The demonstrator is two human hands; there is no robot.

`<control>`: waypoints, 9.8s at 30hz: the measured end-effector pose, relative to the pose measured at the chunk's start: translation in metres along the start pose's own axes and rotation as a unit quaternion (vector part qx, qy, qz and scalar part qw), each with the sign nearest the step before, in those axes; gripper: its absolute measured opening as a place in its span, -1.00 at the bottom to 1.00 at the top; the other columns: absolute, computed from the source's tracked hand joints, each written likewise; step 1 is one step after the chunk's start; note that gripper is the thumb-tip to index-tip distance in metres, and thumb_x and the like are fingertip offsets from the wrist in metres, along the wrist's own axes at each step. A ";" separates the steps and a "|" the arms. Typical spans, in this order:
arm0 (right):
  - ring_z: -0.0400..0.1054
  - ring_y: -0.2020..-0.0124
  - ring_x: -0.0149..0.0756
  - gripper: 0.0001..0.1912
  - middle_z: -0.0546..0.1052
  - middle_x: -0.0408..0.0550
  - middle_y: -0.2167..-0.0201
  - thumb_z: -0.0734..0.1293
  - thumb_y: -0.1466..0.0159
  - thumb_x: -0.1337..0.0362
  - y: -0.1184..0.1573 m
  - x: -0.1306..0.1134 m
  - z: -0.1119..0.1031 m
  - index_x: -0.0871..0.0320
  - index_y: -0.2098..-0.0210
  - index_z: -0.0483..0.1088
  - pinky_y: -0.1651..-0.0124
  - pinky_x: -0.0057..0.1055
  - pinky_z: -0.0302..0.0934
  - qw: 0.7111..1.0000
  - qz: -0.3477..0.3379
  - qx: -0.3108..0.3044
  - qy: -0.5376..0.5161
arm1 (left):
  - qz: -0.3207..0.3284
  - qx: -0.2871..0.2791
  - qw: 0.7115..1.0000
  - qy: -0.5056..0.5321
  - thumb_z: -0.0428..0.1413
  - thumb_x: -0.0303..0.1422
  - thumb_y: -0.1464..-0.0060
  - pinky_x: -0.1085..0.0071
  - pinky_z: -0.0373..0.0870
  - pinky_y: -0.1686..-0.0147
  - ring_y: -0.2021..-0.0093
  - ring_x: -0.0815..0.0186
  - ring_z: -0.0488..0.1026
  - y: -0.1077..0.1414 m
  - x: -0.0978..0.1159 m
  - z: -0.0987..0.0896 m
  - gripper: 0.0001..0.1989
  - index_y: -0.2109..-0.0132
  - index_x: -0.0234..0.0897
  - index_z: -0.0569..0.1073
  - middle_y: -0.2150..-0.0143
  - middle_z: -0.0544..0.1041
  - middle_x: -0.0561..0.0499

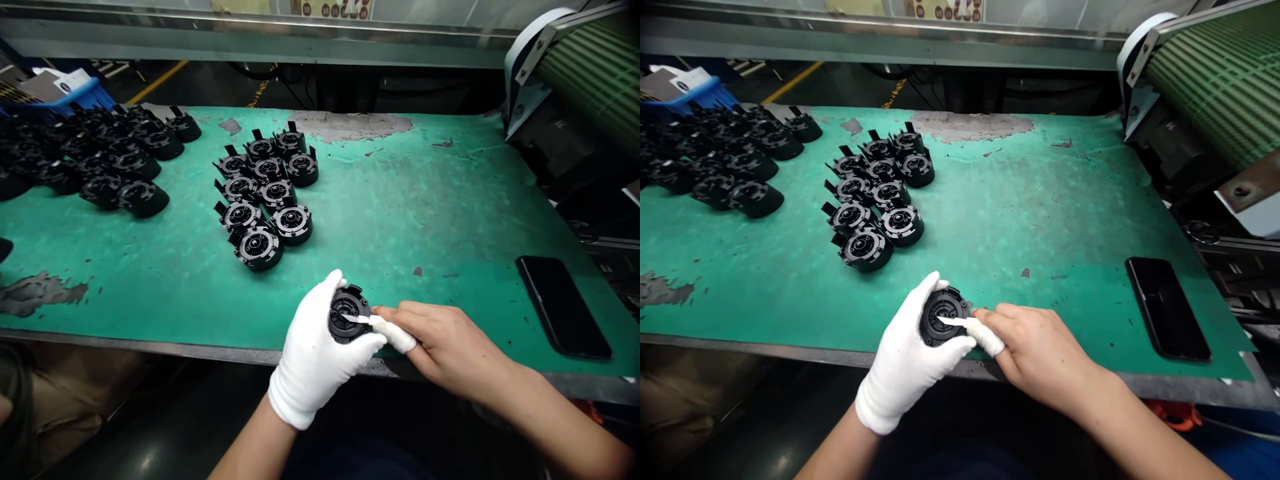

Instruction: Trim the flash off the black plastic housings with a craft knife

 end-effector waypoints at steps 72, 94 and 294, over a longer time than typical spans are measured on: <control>0.47 0.32 -0.23 -0.78 0.58 -0.07 0.36 0.19 -0.30 0.45 -0.008 -0.017 -0.022 0.09 0.20 0.42 0.34 -0.44 0.08 0.993 0.032 -0.083 0.079 | 0.061 0.022 0.997 -0.032 0.28 0.07 0.02 0.07 0.34 -0.28 -0.27 0.04 0.37 0.004 -0.006 0.005 -0.08 -0.35 -0.27 0.17 -0.28 0.40 -0.21; 0.48 0.12 -0.22 -0.62 0.58 -0.11 0.07 0.12 -0.44 0.26 -0.006 -0.008 -0.018 -0.12 -0.15 0.39 0.09 -0.33 0.26 0.998 0.015 -0.057 0.001 | 0.103 0.050 0.993 -0.036 0.28 0.06 0.01 0.08 0.36 -0.26 -0.25 0.06 0.39 0.006 -0.001 0.001 -0.10 -0.33 -0.28 0.18 -0.23 0.44 -0.21; 0.51 -0.01 -0.06 -0.59 0.56 0.06 -0.06 0.13 -0.39 0.36 0.055 -0.018 0.023 0.07 -0.18 0.36 -0.10 -0.06 0.40 0.989 0.108 0.090 -0.049 | -0.024 0.031 0.999 0.003 0.34 0.00 0.06 0.07 0.37 -0.25 -0.23 0.04 0.42 0.028 0.005 0.008 -0.14 -0.31 -0.15 0.23 -0.25 0.42 -0.13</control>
Point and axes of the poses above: each hand's wrist, its own y-axis away from the middle knuckle, its own z-axis out of the palm, x = y × z, the point moved 4 cm from there along -y, towards the middle knuckle
